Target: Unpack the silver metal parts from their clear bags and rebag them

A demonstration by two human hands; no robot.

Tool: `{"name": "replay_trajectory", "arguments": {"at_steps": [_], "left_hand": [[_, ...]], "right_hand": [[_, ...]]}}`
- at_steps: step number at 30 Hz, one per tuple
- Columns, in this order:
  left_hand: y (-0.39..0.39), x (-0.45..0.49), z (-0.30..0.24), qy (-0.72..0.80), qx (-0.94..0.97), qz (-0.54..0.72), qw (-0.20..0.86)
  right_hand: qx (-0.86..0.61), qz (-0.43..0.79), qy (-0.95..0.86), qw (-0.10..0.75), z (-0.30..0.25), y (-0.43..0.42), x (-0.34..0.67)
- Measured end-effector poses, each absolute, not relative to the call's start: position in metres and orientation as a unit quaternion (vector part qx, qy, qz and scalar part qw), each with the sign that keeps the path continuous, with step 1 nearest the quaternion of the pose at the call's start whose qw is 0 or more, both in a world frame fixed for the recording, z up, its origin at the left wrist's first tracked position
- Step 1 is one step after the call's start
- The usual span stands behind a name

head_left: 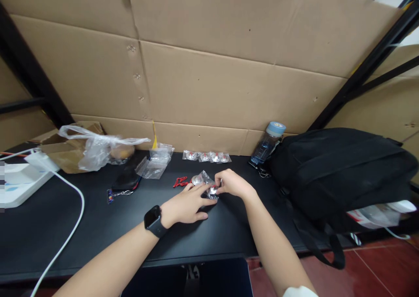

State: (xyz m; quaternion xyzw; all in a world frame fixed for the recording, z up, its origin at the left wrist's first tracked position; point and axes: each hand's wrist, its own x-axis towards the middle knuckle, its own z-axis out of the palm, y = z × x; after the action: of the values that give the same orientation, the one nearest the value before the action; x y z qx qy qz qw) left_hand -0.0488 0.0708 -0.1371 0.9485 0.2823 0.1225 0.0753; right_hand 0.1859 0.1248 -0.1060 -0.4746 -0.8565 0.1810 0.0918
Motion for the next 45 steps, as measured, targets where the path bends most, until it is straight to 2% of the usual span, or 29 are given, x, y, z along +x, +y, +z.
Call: {"name": "replay_trajectory", "arguments": {"at_steps": [6, 15, 23, 26, 30, 33, 37, 45], "left_hand": [[0.071, -0.052, -0.134, 0.290, 0.950, 0.078, 0.082], [0.084, -0.067, -0.124, 0.336, 0.933, 0.090, 0.089], [0.096, -0.075, -0.132, 0.358, 0.923, 0.082, 0.117], [0.096, -0.073, -0.128, 0.340, 0.927, 0.110, 0.113], [0.095, -0.065, -0.126, 0.342, 0.917, 0.178, 0.099], [0.098, -0.057, -0.131, 0.382, 0.895, 0.217, 0.072], [0.104, -0.052, -0.140, 0.401, 0.882, 0.245, 0.041], [0.107, -0.055, -0.138, 0.430, 0.855, 0.274, 0.097]], "right_hand": [[-0.509, 0.066, -0.854, 0.083, -0.110, 0.129, 0.176], [-0.392, -0.017, -0.906, 0.159, -0.128, 0.134, 0.157], [-0.439, -0.149, -0.871, 0.162, -0.144, 0.141, 0.140], [-0.443, -0.109, -0.872, 0.179, -0.138, 0.137, 0.143], [-0.367, 0.076, -0.904, 0.204, -0.119, 0.128, 0.164], [-0.347, 0.151, -0.898, 0.223, -0.109, 0.129, 0.184], [-0.366, 0.176, -0.895, 0.184, -0.115, 0.139, 0.193], [-0.341, 0.176, -0.912, 0.144, -0.126, 0.138, 0.182]]}}
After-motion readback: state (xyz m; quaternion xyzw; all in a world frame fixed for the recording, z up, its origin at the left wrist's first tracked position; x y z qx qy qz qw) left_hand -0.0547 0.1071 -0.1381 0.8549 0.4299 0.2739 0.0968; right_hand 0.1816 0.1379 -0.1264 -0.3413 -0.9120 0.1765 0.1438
